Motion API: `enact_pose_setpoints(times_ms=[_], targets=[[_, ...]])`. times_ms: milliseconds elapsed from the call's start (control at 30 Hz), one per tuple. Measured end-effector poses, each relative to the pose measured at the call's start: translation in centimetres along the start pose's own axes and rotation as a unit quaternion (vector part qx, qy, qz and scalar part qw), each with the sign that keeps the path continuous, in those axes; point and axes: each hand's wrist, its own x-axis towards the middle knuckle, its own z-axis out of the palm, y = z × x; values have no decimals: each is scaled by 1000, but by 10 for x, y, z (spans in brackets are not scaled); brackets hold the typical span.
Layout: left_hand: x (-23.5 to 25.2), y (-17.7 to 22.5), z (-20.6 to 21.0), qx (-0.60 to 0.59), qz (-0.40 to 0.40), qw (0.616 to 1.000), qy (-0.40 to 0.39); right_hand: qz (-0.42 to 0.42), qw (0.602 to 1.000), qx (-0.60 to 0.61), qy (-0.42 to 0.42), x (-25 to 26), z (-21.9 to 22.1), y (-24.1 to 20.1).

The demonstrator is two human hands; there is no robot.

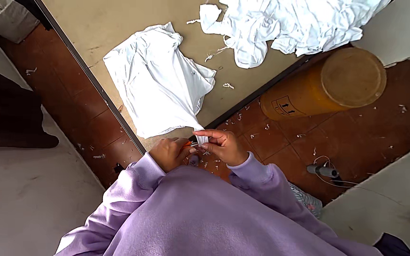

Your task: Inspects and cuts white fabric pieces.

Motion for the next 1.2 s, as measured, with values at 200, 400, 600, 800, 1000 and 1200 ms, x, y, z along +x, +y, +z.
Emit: enact_pose_setpoints(times_ms=[200,400,600,800,1000,1200], targets=[[5,5,14,27,28,998,49,1,1000,-8,-11,-5,1,-1],[1,5,18,-6,28,999,31,-3,1000,13,-25,-9,1,-2],[5,10,20,3,50,997,61,-20,999,10,-34,-11,1,-3],[3,9,20,-27,56,997,41,-5,999,14,-51,-14,-1,-4],[6,6,23,-23,85,993,72,9,998,17,-55,-17,1,-5],[11,-24,6,25,-54,995,81,-43,996,-78,-14,-2,-7,-23]])
